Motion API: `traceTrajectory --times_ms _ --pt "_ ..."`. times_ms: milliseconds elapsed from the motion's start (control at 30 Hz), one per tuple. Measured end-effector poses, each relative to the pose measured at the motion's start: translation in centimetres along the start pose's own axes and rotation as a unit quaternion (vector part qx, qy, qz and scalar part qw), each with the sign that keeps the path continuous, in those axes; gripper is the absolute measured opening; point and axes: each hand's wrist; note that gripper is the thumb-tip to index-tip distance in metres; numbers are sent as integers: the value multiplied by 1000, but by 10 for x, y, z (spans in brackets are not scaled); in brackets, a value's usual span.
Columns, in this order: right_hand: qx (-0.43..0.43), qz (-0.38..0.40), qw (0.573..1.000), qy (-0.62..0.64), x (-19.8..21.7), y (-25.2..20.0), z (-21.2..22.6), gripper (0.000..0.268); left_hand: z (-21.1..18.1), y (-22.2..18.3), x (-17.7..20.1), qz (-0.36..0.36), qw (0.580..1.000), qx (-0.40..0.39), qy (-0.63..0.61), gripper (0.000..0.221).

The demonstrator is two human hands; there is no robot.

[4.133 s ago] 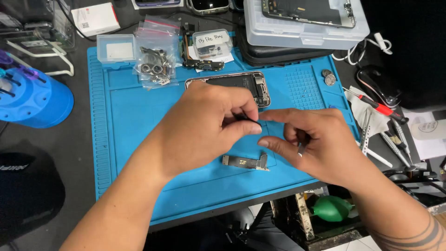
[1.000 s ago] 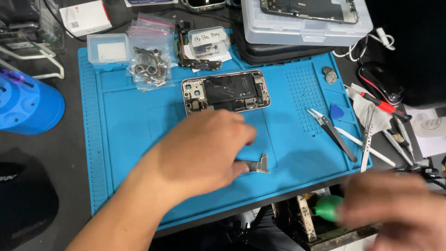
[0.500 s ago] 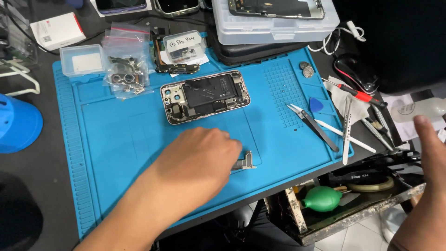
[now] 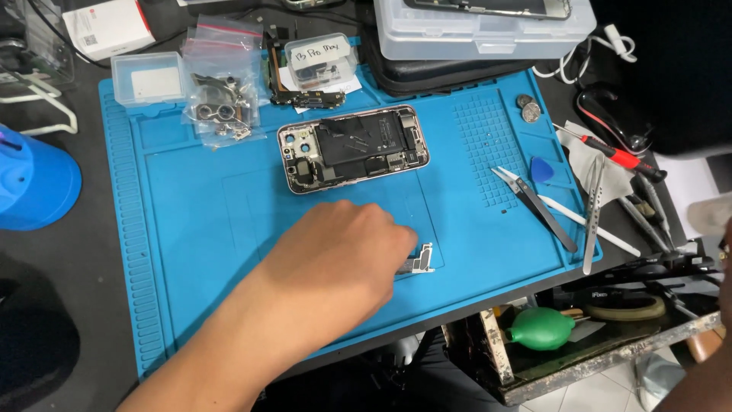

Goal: The technician applies adhesive to a small internal flex cable and uses tweezers to precisely position it within a smartphone chassis during a repair.

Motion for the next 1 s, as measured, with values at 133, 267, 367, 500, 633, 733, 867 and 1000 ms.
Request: traceTrajectory --times_ms 133,267,367,500,633,733,867,1000 --pt "-94 146 965 194 70 -17 288 80 3 1 -5 -29 999 -4 17 25" --pt "112 245 957 104 109 -37 446 64 7 2 -7 -68 998 -11 14 17" --pt "128 325 928 133 96 -40 479 57 10 4 -15 -98 995 -25 21 21" --pt "14 419 906 52 85 -38 498 50 13 7 -22 -137 989 -46 24 20" --pt "99 417 899 90 81 -34 510 39 12 7 -22 -127 990 -43 35 23" --pt "106 417 899 80 78 -34 512 41 10 8 -20 -124 991 -37 45 23" --pt "96 431 894 71 75 -33 515 35 8 8 -18 -111 992 -28 55 20" --pt "101 435 893 63 74 -29 519 37 8 8 -19 -103 993 -31 54 28"
Point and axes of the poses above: each hand's wrist, its own y-axis towards the middle knuckle, its own x-axis out of the back of the hand, z = x × y, and after that the axes turned 2 degrees about y, right-handed
